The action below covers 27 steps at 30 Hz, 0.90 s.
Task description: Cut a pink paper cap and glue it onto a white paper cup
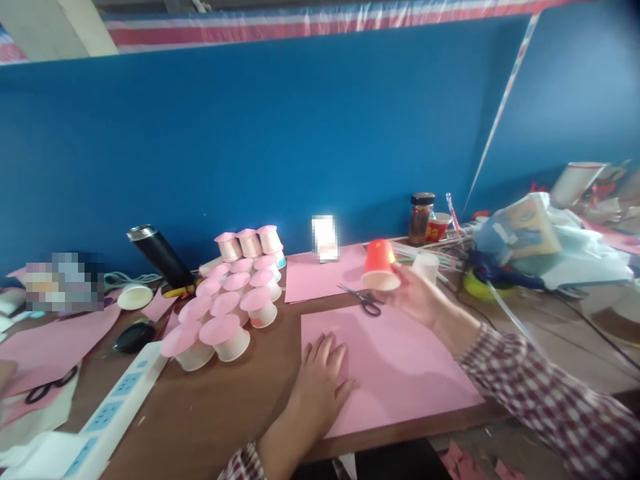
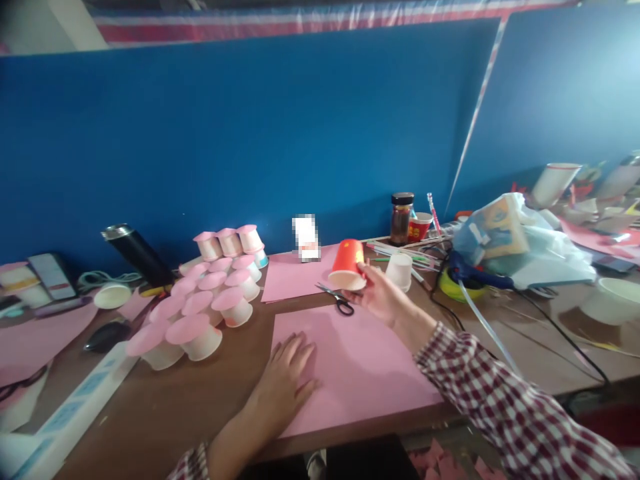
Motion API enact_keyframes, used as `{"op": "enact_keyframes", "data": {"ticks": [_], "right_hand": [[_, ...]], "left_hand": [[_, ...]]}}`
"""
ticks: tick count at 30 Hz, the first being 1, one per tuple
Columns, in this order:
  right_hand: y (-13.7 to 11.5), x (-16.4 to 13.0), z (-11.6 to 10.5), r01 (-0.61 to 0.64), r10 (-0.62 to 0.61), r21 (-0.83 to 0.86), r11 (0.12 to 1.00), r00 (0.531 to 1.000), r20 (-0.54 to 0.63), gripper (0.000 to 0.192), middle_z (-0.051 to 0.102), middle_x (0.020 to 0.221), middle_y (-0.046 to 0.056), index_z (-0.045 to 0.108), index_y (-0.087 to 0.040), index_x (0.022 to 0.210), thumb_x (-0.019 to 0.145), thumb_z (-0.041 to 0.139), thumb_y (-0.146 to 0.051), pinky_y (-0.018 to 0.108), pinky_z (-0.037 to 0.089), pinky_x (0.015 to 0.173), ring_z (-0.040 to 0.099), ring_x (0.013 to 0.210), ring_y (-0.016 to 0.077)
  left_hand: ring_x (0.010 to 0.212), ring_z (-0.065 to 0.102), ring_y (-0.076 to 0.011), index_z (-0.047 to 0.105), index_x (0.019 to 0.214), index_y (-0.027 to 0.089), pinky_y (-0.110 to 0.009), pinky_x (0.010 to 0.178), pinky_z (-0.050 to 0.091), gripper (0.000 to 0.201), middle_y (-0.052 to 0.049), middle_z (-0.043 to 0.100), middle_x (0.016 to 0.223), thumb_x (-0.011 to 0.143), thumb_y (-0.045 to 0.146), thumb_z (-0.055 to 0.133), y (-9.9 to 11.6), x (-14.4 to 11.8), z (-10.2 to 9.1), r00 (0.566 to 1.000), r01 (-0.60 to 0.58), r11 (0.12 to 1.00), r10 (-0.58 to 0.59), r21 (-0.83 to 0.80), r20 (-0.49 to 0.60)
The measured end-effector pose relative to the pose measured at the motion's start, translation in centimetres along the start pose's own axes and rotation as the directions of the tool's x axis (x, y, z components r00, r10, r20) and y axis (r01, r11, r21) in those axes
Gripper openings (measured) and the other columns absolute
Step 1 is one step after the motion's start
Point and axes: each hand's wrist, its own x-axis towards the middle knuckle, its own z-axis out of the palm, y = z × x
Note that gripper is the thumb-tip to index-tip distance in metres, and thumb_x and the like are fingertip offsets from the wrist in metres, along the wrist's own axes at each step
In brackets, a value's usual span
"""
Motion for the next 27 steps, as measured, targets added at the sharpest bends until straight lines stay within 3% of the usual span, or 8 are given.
{"op": "enact_keyframes", "data": {"ticks": [3,6,8,11,14,16,20,27], "right_hand": [[2.8,-0.7,3.0,-0.087,0.068,0.113,0.99,0.985,0.158,0.025,0.066,0.101,0.009,0.053,-0.02,0.099,0.086,0.05,-0.04,0.036,0.053,0.073,0.063,0.092,0.0226],[4.3,-0.9,5.0,-0.08,0.063,0.104,0.991,0.985,0.163,0.028,0.066,0.101,0.006,0.055,-0.02,0.096,0.079,0.061,-0.041,0.03,0.051,0.072,0.063,0.091,0.0206],[5.2,-0.7,6.0,-0.035,0.034,0.009,0.999,0.994,0.108,0.034,0.064,0.104,0.006,0.053,-0.021,0.103,0.077,0.064,-0.041,0.031,0.051,0.075,0.063,0.093,0.0203],[6.7,-0.3,7.1,0.134,-0.111,-0.282,0.95,0.989,0.095,0.053,0.062,0.11,0.008,0.046,-0.021,0.118,0.072,0.069,-0.035,0.037,0.051,0.082,0.061,0.098,0.0218],[8.3,-0.4,7.6,0.326,-0.28,-0.512,0.795,0.945,0.166,0.061,0.055,0.122,0.01,0.044,-0.021,0.125,0.07,0.07,-0.028,0.041,0.048,0.09,0.055,0.11,0.0253],[8.9,-0.6,7.7,0.37,-0.313,-0.569,0.735,0.928,0.2,0.058,0.054,0.123,0.011,0.047,-0.02,0.123,0.07,0.07,-0.027,0.042,0.047,0.092,0.054,0.112,0.0268],[9.2,-0.8,7.7,0.371,-0.281,-0.588,0.719,0.929,0.243,0.056,0.061,0.112,0.011,0.049,-0.018,0.12,0.07,0.071,-0.027,0.042,0.05,0.088,0.06,0.101,0.0263],[8.9,-0.5,8.3,0.337,-0.21,-0.572,0.748,0.937,0.278,0.05,0.064,0.11,0.008,0.049,-0.019,0.119,0.073,0.069,-0.026,0.038,0.052,0.086,0.062,0.099,0.0239]], "left_hand": [[0.13,0.034,-0.0297,0.045,0.129,0.016,-0.052,0.106,0.027,0.052,-0.014,0.044,0.138,0.086,0.045,0.044,0.0,-0.9,-0.7,0.998,-0.015,1.0,0.016,0.023,-0.057],[0.116,0.048,-0.0265,0.053,0.12,0.019,-0.049,0.104,0.031,0.04,-0.011,0.055,0.125,0.085,0.04,0.05,-0.1,-2.1,-2.0,0.996,0.044,0.998,-0.04,0.05,-0.076],[0.105,0.053,-0.0248,0.058,0.109,0.02,-0.048,0.101,0.034,0.03,-0.008,0.06,0.114,0.083,0.035,0.054,-0.2,-2.7,-2.6,0.995,0.077,0.996,-0.074,0.051,-0.063],[0.101,0.055,-0.0237,0.06,0.104,0.02,-0.047,0.099,0.036,0.026,-0.006,0.061,0.108,0.081,0.032,0.058,-0.5,-3.2,-2.9,0.995,0.085,0.996,-0.084,0.007,-0.053],[0.103,0.054,-0.0237,0.059,0.107,0.019,-0.046,0.099,0.036,0.03,-0.007,0.061,0.109,0.08,0.031,0.059,-0.8,-3.3,-2.6,0.994,0.092,0.995,-0.094,-0.043,-0.054],[0.103,0.053,-0.0239,0.058,0.109,0.019,-0.045,0.098,0.037,0.031,-0.007,0.061,0.111,0.079,0.03,0.06,-0.9,-3.3,-2.4,0.993,0.102,0.992,-0.105,-0.068,-0.047],[0.105,0.053,-0.0247,0.057,0.111,0.019,-0.045,0.098,0.037,0.035,-0.007,0.06,0.114,0.078,0.03,0.061,-1.1,-3.5,-2.2,0.994,0.094,0.99,-0.099,-0.107,-0.047],[0.108,0.051,-0.0256,0.056,0.112,0.017,-0.043,0.099,0.037,0.038,-0.008,0.059,0.118,0.079,0.035,0.06,-1.5,-4.0,-1.0,0.989,0.086,0.985,-0.103,-0.15,-0.109]]}}
